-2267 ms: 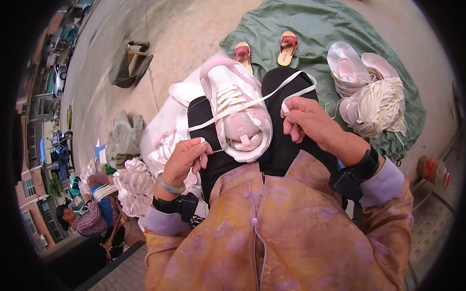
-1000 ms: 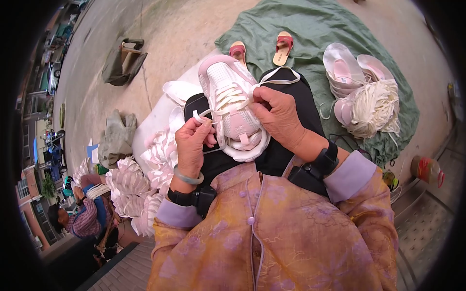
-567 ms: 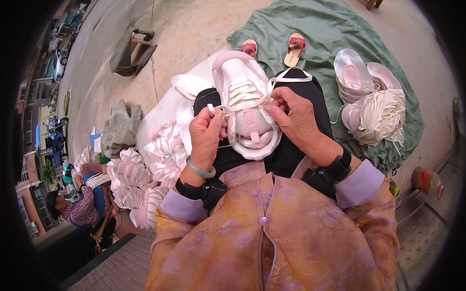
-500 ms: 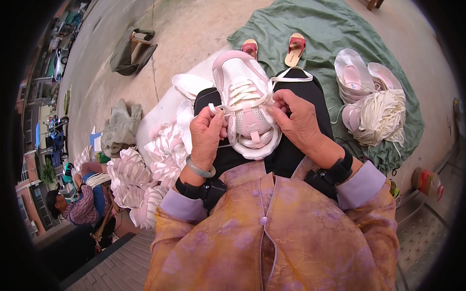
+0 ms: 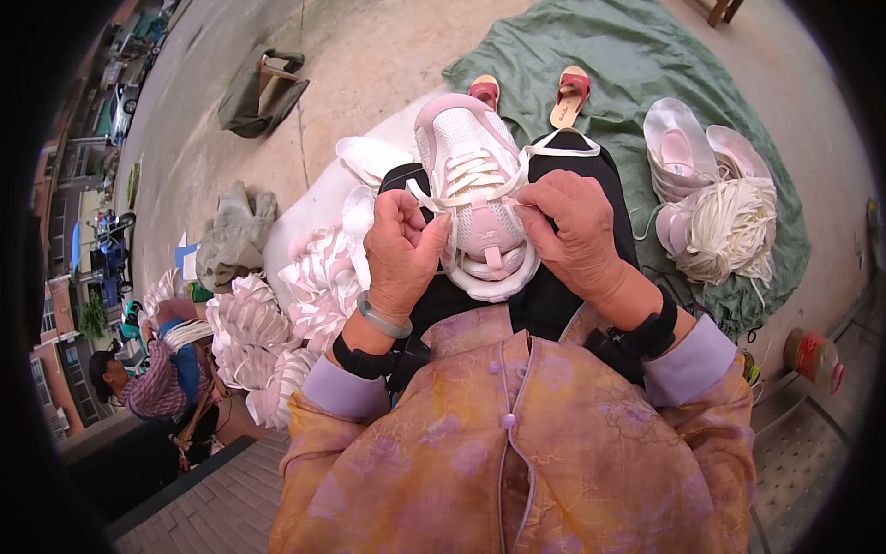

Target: The recorder is lacing a pink and white shoe by hand while sitting outdoors.

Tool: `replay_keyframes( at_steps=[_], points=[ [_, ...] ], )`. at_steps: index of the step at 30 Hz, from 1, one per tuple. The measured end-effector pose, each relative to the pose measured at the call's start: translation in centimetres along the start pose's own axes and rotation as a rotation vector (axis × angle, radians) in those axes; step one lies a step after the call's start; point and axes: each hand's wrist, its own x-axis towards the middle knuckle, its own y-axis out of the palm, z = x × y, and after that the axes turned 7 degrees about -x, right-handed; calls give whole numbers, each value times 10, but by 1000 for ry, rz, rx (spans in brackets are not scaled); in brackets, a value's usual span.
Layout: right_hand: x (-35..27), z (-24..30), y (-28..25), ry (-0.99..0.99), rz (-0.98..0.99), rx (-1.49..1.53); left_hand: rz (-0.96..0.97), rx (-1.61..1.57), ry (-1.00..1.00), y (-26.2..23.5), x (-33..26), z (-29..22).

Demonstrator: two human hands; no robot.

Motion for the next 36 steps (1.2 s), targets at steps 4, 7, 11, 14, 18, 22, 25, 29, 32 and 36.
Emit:
replay_keyframes(
  at_steps=[4, 7, 11, 14, 18, 22, 25, 29, 32, 36],
  points=[
    [13, 20, 7, -224, 35, -178, 74, 205, 442, -3, -4, 0],
    [17, 26, 28, -286, 106, -233, 61, 239, 404, -4, -10, 8],
    [23, 28, 46, -325, 139, -281, 61, 104, 237, -3, -14, 14],
    [26, 27, 54, -328, 142, -297, 57, -58, 243, -4, -12, 17],
    [29, 26, 53, -350, 180, -315, 53, -10, 319, 0, -10, 19],
    [26, 34, 35, -400, 236, -394, 14, 75, 362, 2, -12, 18],
    [8, 31, -6, -383, 289, -439, 43, 108, 346, 0, -14, 15],
    [-39, -22, -82, -257, 228, -554, 34, 130, 349, 0, -14, 14],
    [-94, -85, -141, -85, 227, -721, 27, 168, 406, 2, -12, 13],
    [-105, -81, -137, -81, 248, -603, 62, 105, 363, -2, -11, 15]
  ],
)
